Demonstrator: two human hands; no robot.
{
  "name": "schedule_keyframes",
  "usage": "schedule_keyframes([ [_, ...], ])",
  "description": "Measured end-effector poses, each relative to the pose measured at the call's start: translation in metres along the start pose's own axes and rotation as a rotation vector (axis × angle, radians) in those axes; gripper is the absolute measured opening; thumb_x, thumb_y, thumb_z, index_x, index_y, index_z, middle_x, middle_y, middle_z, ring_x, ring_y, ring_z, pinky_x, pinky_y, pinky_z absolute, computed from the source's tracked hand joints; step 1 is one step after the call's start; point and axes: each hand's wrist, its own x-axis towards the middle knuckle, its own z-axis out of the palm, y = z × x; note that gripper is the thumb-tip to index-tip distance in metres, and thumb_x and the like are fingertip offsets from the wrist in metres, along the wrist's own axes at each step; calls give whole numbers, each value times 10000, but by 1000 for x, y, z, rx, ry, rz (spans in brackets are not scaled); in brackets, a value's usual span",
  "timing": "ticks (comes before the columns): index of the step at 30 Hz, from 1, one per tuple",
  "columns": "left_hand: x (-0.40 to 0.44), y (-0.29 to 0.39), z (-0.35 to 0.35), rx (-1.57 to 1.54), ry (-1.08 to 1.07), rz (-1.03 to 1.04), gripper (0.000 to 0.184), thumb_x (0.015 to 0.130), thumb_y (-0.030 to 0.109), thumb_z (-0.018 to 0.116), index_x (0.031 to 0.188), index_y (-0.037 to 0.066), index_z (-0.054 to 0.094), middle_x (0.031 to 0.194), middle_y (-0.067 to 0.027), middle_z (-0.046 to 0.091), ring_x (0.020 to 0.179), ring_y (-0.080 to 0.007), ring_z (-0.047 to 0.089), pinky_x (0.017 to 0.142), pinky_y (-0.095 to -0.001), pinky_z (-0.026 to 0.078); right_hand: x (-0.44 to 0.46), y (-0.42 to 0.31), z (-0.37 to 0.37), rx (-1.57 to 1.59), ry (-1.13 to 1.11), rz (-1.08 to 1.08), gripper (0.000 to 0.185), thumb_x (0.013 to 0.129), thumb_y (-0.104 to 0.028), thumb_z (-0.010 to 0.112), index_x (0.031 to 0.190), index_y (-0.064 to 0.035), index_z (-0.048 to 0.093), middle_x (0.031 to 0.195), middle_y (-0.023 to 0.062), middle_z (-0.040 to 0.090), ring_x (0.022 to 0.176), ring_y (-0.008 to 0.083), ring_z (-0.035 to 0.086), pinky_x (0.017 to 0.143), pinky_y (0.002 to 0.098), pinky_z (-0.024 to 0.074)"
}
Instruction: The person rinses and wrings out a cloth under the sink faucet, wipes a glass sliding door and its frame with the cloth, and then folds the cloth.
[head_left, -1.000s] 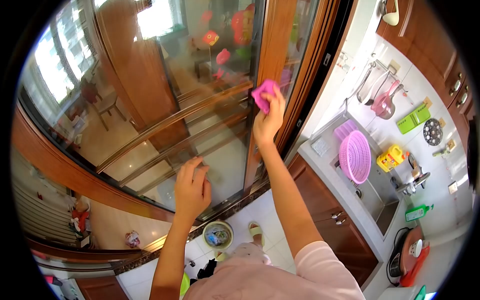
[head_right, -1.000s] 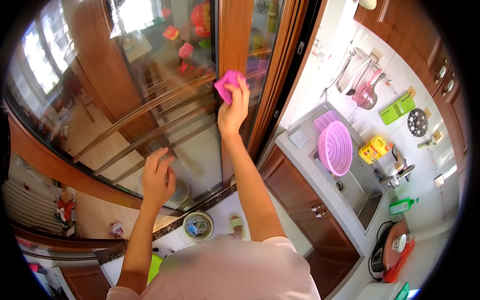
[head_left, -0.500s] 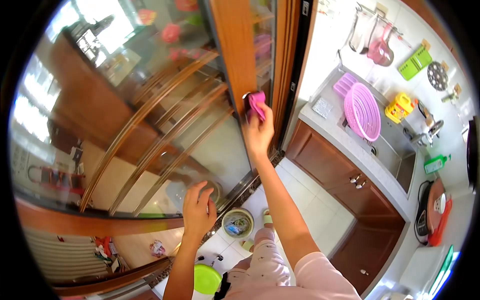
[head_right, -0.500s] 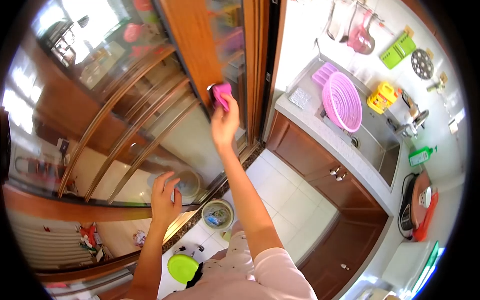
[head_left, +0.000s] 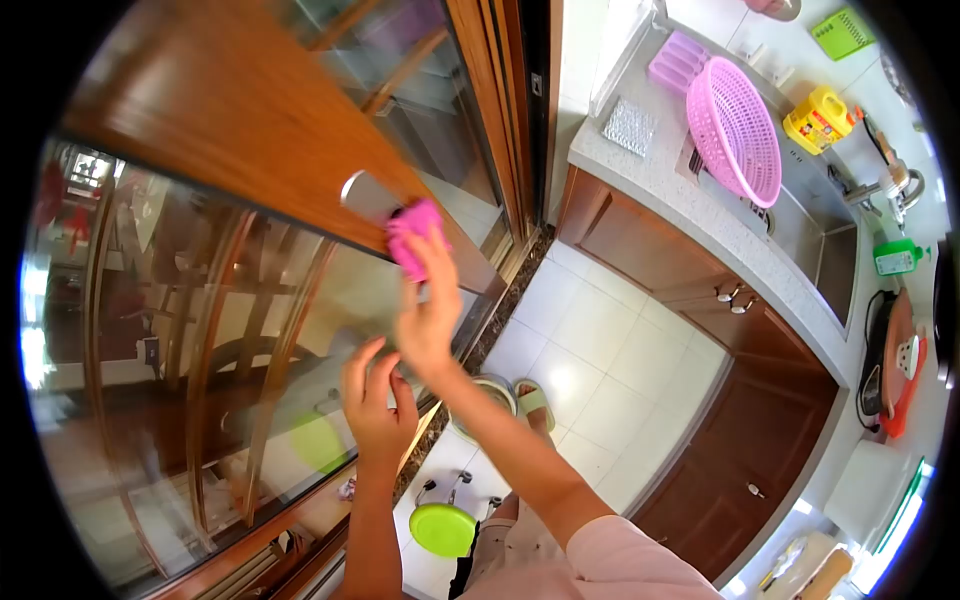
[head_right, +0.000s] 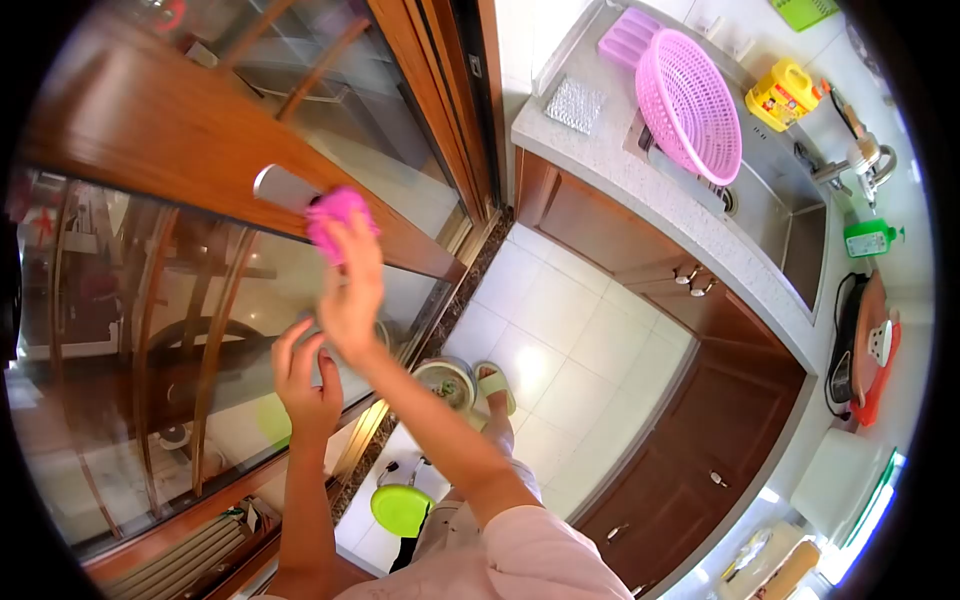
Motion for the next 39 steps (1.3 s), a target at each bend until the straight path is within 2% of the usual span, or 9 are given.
schedule_keyframes([
  [9, -1, -24, 29, 64, 51, 19, 289, 781, -134, 531, 1005, -24, 678, 1161, -167, 641, 982, -332, 616, 803, -390, 511, -53, 136, 12, -73, 197, 264, 458, 937, 52, 510, 1368, -90, 575, 1422, 237, 530, 1338, 362, 507, 1104, 390, 395],
  [12, 2, -20, 47, 64, -33, 49, 285, 782, -132, 534, 1000, -24, 683, 1152, -169, 644, 1002, -336, 624, 829, -395, 518, -60, 207, 0, -19, 241, 546, 488, 1023, -47, 499, 1500, -135, 454, 1003, 0, 592, 705, 76, 431, 621, 242, 412],
  [15, 4, -16, 64, 38, -31, 5, 278, 783, -124, 539, 994, -20, 688, 1167, -165, 641, 1032, -350, 626, 858, -405, 519, -35, 165, -6, 132, 211, 752, 477, 1026, -39, 488, 1493, -129, 463, 1008, -6, 591, 698, 76, 433, 622, 235, 415],
  [18, 12, -13, 66, 129, 14, 38, 259, 865, -102, 527, 1061, -23, 678, 1203, -183, 623, 1051, -314, 636, 840, -377, 538, -23, 82, 6, 18, 48, 283, 430, 981, -2, 511, 1410, -17, 534, 1516, 247, 433, 1447, 300, 383, 1170, 375, 288],
  [24, 12, -33, 66, 140, 98, 41, 259, 958, -32, 493, 1178, -79, 620, 1285, -217, 576, 1171, -335, 600, 951, -396, 521, -28, 115, 9, -46, 25, 123, 436, 985, -24, 490, 1418, -38, 537, 1548, 232, 389, 1452, 375, 349, 1196, 395, 244],
  [33, -11, -44, 122, 80, -106, 99, 350, 820, -111, 524, 1128, -48, 680, 1282, -233, 602, 1119, -363, 605, 906, -399, 513, -63, 340, -18, 178, 282, 763, 485, 1063, -121, 432, 1543, -106, 369, 1552, 91, 424, 1416, 206, 379, 1165, 319, 257],
  [35, -15, -51, 135, 59, -117, 76, 350, 826, -111, 521, 1134, -50, 677, 1283, -230, 602, 1122, -357, 605, 910, -398, 510, -93, 423, -19, 30, 294, 744, 452, 1059, -154, 447, 1509, -114, 422, 1470, 127, 523, 1320, 220, 489, 1092, 290, 346],
  [36, -19, -55, 140, 37, -136, 42, 346, 842, -104, 516, 1145, -53, 674, 1291, -227, 599, 1128, -353, 601, 918, -398, 505, -105, 459, -26, -35, 249, 898, 451, 1063, -113, 427, 1512, -146, 425, 1054, 6, 628, 807, 100, 547, 704, 271, 466],
  [39, -21, -60, 152, 3, -169, 5, 342, 855, -91, 516, 1157, -54, 671, 1302, -228, 591, 1131, -355, 600, 923, -400, 503, -105, 468, -26, 135, 291, 991, 428, 1065, -126, 430, 1492, -154, 452, 836, -35, 542, 639, 57, 407, 539, 250, 353],
])
